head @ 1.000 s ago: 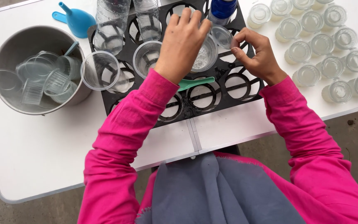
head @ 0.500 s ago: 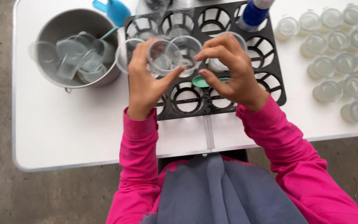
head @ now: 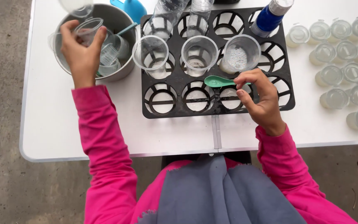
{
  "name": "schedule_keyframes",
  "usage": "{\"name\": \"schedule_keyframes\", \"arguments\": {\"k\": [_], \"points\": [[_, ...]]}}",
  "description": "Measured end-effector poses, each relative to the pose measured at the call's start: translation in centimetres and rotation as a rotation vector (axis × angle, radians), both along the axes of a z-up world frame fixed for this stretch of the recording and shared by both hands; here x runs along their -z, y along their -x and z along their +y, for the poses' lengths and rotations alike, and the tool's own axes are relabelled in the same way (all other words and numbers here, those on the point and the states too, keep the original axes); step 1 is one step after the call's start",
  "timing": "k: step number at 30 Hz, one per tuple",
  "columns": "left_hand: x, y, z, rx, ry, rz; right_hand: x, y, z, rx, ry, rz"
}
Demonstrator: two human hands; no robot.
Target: Filling small plastic containers with a white substance using a spoon and sealing them with lids
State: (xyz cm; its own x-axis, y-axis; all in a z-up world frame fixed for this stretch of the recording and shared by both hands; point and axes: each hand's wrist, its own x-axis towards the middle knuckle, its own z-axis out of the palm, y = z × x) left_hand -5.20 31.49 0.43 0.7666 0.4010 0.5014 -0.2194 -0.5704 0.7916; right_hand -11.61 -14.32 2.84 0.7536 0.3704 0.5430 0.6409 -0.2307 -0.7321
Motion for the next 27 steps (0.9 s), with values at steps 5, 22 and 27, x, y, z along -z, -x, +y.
{"name": "schedule_keyframes", "arguments": {"k": [5, 22, 27], "points": [[2.8, -5.0, 0.9, -0.098, -0.407, 0.266, 0.9, 2.1, -1.9, 0.070, 0.002, 0.102], [-2.9, 5.3, -13.4, -0.022, -0.416, -0.231, 8.5, 6.3, -23.3, 0.999, -0.334, 0.142], [-0.8, 8.9, -20.5, 0.059, -0.180, -0.210, 14.6, 7.7, -31.6, 1.267, -0.365, 0.183]]}}
